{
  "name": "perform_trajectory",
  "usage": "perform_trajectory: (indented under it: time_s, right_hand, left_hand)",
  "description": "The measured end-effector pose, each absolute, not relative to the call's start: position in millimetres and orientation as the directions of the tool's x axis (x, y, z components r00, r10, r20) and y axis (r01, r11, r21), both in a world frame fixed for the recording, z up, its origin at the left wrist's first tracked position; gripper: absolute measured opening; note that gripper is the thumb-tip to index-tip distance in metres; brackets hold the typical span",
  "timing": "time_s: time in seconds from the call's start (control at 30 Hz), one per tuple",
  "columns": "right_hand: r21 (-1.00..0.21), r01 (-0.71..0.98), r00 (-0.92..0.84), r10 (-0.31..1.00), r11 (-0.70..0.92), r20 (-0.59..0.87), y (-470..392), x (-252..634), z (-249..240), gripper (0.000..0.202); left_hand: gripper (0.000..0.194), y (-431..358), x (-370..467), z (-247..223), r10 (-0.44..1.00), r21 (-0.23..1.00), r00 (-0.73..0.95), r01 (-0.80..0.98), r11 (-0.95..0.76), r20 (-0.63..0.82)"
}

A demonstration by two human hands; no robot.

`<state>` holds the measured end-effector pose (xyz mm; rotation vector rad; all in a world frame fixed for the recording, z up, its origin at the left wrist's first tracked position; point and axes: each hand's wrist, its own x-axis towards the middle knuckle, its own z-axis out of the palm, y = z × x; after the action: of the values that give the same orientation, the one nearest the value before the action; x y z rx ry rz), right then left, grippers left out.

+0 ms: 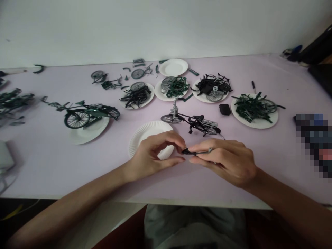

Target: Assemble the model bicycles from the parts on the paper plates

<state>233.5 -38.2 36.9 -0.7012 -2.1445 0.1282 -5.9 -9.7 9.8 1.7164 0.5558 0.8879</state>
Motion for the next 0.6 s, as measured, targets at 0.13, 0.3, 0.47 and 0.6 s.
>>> perform_trajectory:
  time_s: [0.13, 0.3, 0.47, 0.6]
  right_hand:
    - [-0.343, 0.406, -0.473, 0.516, 0.847, 0.714, -38.1, 232.0, 33.8, 0.014]
    - [-0.361, 0.437, -0.467, 0.55, 0.824, 0.692, -41.4, 229.0, 32.7, 0.013]
    - [-0.395, 0.459, -0.458, 0.592, 0.796, 0.663, -44.6, 226.1, 34.5, 0.011]
    - [-0.4, 0.459, -0.462, 0.598, 0.793, 0.655, -45.0, 225.3, 32.4, 0.013]
  left_hand:
    - [0.016, -11.2, -3.9, 6.2, 0.705, 0.864, 0.582, 0.006, -0.503, 0.406]
    - [0.012, -13.1, -2.8, 5.7, 0.642, 0.76, 0.57, 0.048, -0.648, 0.512]
    - [0.014, -14.0, -3.0, 5.8, 0.597, 0.696, 0.571, 0.062, -0.716, 0.563]
    - [0.012, -15.7, -4.4, 4.8, 0.583, 0.653, 0.57, 0.104, -0.75, 0.579]
